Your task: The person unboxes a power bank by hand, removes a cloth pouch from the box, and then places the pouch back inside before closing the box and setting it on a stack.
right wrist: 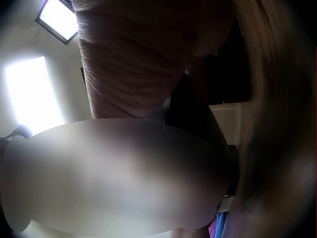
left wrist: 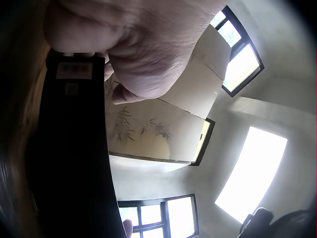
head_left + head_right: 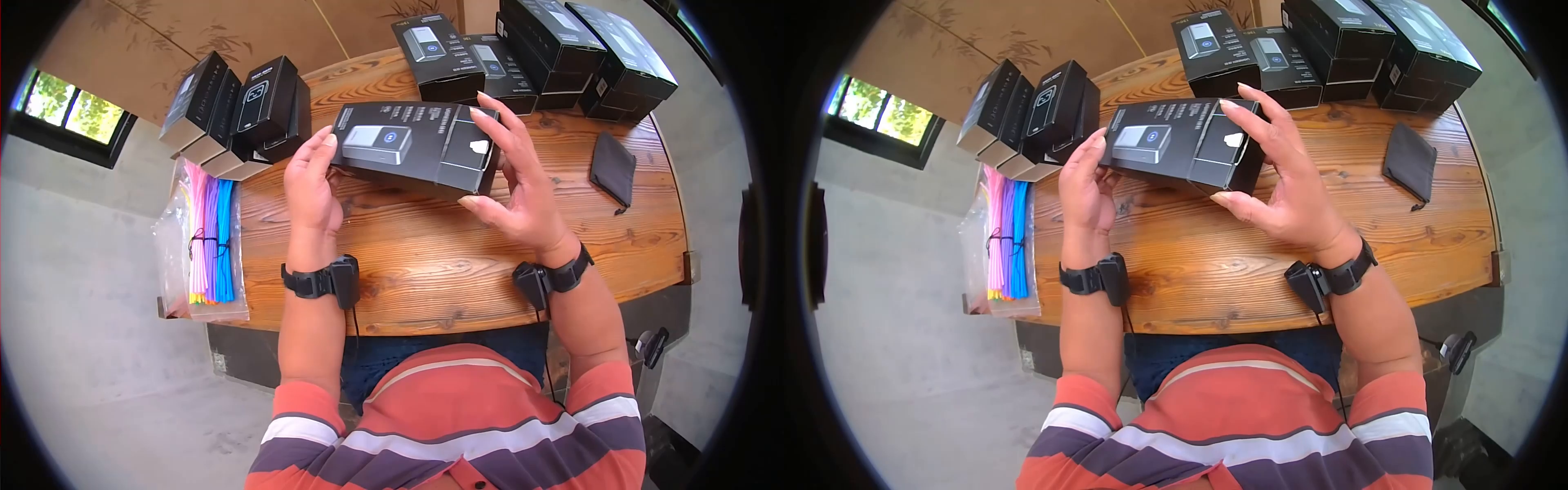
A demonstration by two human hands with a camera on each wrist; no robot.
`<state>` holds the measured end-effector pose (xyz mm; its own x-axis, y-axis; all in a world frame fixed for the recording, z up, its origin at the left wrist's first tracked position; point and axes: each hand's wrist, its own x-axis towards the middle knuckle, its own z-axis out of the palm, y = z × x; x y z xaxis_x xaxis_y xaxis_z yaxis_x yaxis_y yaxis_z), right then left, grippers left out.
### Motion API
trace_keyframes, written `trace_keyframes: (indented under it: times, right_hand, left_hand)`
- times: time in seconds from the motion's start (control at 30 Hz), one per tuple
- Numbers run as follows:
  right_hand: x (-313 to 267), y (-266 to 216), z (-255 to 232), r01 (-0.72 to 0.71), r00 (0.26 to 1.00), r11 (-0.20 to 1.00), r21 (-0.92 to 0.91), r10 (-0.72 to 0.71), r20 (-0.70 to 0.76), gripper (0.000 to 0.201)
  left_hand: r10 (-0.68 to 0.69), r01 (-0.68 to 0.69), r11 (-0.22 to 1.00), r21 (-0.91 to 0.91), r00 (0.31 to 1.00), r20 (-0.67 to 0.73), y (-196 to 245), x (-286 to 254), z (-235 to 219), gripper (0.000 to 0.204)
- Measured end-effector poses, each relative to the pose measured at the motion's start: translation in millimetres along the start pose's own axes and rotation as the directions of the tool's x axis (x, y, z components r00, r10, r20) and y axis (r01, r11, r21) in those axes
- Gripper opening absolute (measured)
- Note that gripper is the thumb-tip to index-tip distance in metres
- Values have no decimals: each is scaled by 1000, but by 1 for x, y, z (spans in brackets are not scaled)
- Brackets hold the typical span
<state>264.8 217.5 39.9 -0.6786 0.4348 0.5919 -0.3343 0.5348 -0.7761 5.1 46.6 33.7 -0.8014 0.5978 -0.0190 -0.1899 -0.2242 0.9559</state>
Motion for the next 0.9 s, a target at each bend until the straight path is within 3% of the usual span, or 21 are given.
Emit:
trace_keyframes:
  times: [0.27,0.43,0.5,0.63,0.7,0.77,0.9]
  right_hand:
    - [0,8,1,-15,995,991,-132,28,96,101]
    - [0,10,2,-30,993,989,-145,46,110,99]
    - [-1,9,1,-29,976,958,-284,88,198,95]
    - [-1,9,4,-81,961,957,-280,149,233,88]
    - [1,10,1,56,987,939,-338,0,162,84]
    - [4,3,-5,80,994,943,-323,-52,96,82]
    - [5,9,-16,182,947,950,-254,-238,-213,86]
  left_hand:
    - [-5,16,998,-63,987,161,-5,-10,11,45]
    - [25,-15,998,-60,986,167,-16,-6,6,46]
    - [31,-20,997,-69,985,167,-23,-1,2,46]
    - [75,-73,997,-18,986,146,-36,3,-5,47]
    - [96,-95,995,-13,986,133,-36,2,-4,48]
    - [121,-103,967,-232,991,64,-35,-2,1,47]
    - [199,-201,973,-109,979,-35,-38,-9,11,53]
